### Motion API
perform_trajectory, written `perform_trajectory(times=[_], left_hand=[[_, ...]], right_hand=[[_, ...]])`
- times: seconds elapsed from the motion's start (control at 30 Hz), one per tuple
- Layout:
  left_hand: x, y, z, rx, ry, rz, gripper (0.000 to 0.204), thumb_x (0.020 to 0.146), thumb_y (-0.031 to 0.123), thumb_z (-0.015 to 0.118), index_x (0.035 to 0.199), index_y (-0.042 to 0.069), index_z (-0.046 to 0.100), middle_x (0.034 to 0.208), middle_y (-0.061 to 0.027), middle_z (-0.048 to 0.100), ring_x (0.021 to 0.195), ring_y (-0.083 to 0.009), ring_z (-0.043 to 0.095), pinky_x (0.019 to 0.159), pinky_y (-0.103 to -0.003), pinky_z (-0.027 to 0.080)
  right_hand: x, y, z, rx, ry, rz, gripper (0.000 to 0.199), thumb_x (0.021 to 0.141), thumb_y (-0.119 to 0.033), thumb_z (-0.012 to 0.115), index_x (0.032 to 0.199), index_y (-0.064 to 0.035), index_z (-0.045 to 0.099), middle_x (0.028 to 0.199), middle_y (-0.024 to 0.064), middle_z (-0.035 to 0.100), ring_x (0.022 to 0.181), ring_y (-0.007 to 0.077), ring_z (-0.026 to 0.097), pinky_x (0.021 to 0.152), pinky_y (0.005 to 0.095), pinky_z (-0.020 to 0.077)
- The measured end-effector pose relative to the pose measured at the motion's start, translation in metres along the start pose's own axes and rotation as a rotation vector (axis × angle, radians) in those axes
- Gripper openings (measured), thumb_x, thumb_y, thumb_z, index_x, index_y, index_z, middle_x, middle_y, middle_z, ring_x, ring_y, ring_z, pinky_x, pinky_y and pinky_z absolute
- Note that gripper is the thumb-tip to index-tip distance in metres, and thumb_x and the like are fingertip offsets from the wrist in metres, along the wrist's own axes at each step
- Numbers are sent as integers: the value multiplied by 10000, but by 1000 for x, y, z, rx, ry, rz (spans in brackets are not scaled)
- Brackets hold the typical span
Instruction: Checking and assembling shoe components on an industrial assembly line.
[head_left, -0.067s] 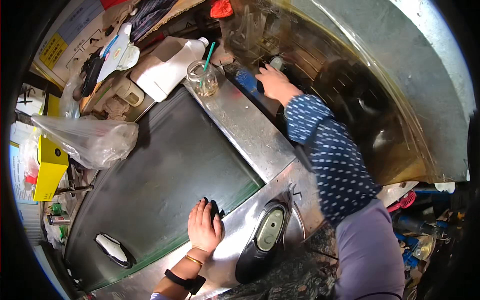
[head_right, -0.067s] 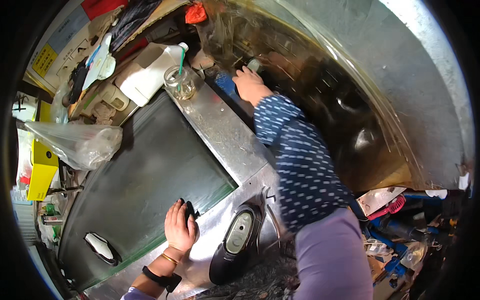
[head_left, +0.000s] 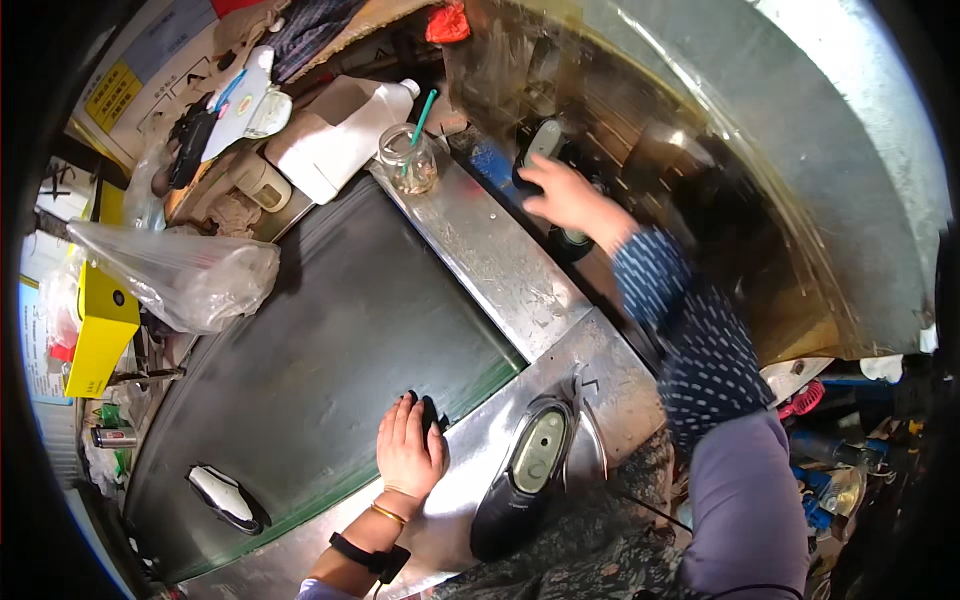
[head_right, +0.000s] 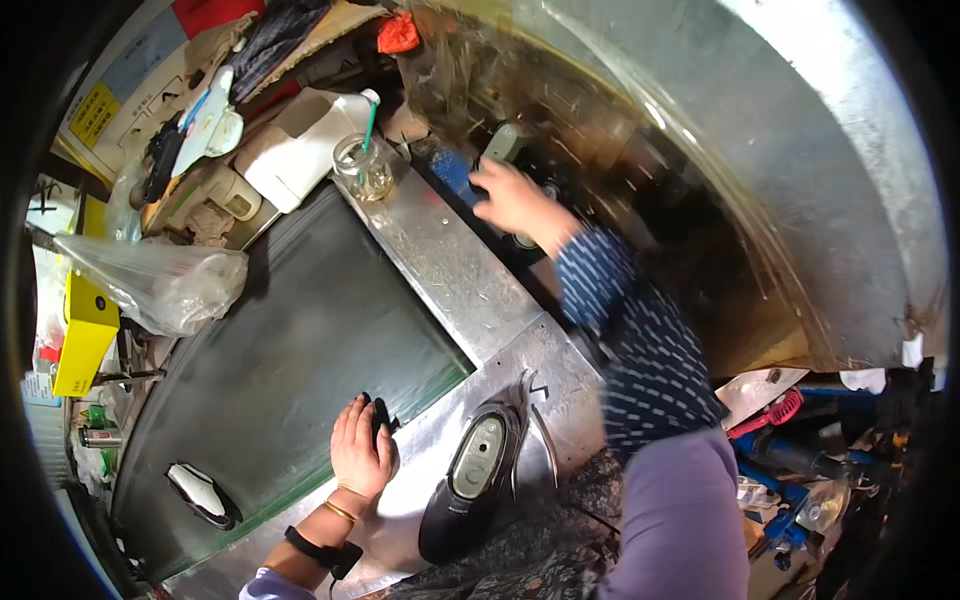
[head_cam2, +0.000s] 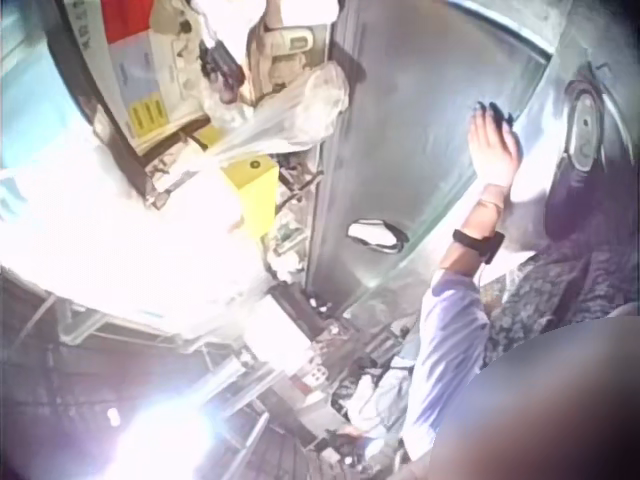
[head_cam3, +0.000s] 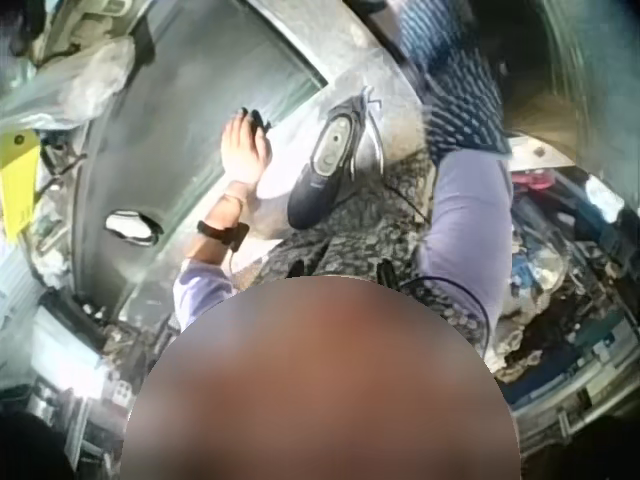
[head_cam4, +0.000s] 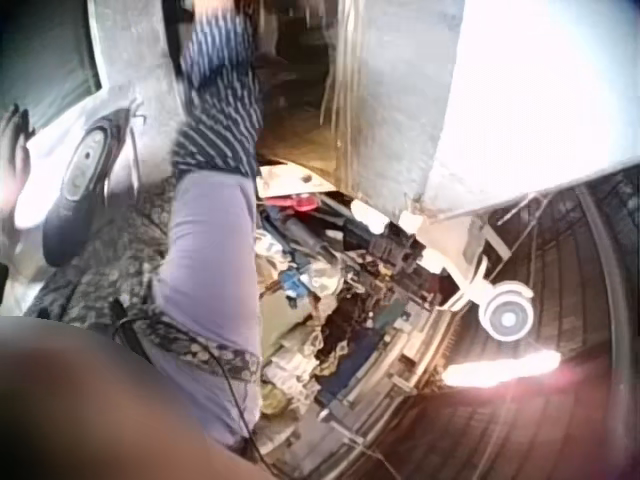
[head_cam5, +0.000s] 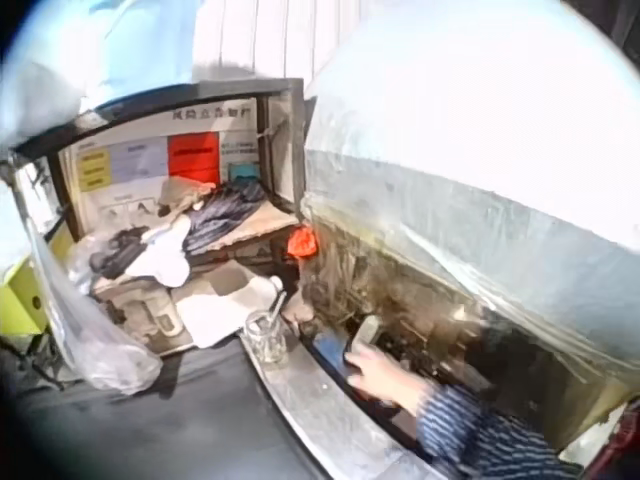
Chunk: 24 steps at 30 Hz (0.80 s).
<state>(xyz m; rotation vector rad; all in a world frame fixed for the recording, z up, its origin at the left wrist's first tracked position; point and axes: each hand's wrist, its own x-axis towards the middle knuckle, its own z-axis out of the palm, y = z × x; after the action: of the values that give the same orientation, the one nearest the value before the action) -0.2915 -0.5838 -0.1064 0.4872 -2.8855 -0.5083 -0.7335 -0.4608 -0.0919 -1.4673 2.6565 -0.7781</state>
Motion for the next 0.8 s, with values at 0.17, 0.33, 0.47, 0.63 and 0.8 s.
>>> perform_trajectory(times=[0.17, 0.33, 0.47, 0.63, 0.8], left_hand=[[-12, -3, 6, -11, 46, 30, 400, 879, 196, 557, 1223, -7, 564, 1303, -222, 564, 1212, -391, 525, 1053, -485, 388], [-19, 6, -1, -131, 213, 105, 319, 871, 141, 588, 1160, 6, 598, 1279, -219, 582, 1207, -398, 536, 1060, -479, 396], [-52, 27, 9, -940, 113, -125, 396, 867, 182, 650, 1213, 1, 589, 1298, -231, 575, 1221, -398, 535, 1063, -465, 401], [-84, 125, -20, -306, -37, 107, 1060, 707, 374, 825, 1478, -46, 230, 1360, -339, 469, 1278, -438, 476, 1082, -462, 382], [-77, 87, -14, -1091, -276, -281, 532, 717, 226, 837, 1111, -44, 601, 982, -169, 703, 846, -257, 698, 777, -351, 553]], right_hand=[[-242, -90, -61, 494, -86, 356, 278, 851, -125, 681, 1072, 44, 665, 1078, 159, 692, 991, 241, 662, 881, 351, 511], [-465, -213, -63, 475, 323, 686, 181, 899, -89, 647, 1032, 23, 697, 933, 71, 706, 815, 87, 615, 691, 268, 498], [-529, -270, -65, 506, 414, 807, 214, 910, -112, 656, 1063, 33, 688, 974, 120, 718, 818, 93, 623, 697, 276, 498], [-513, -295, -102, 403, 221, 658, 198, 908, -89, 646, 1071, 14, 685, 1014, 135, 715, 855, 172, 680, 736, 313, 524], [-458, -320, -90, 637, 11, 453, 317, 911, -157, 680, 1197, -32, 628, 1175, 137, 662, 1043, 221, 653, 858, 338, 520]])
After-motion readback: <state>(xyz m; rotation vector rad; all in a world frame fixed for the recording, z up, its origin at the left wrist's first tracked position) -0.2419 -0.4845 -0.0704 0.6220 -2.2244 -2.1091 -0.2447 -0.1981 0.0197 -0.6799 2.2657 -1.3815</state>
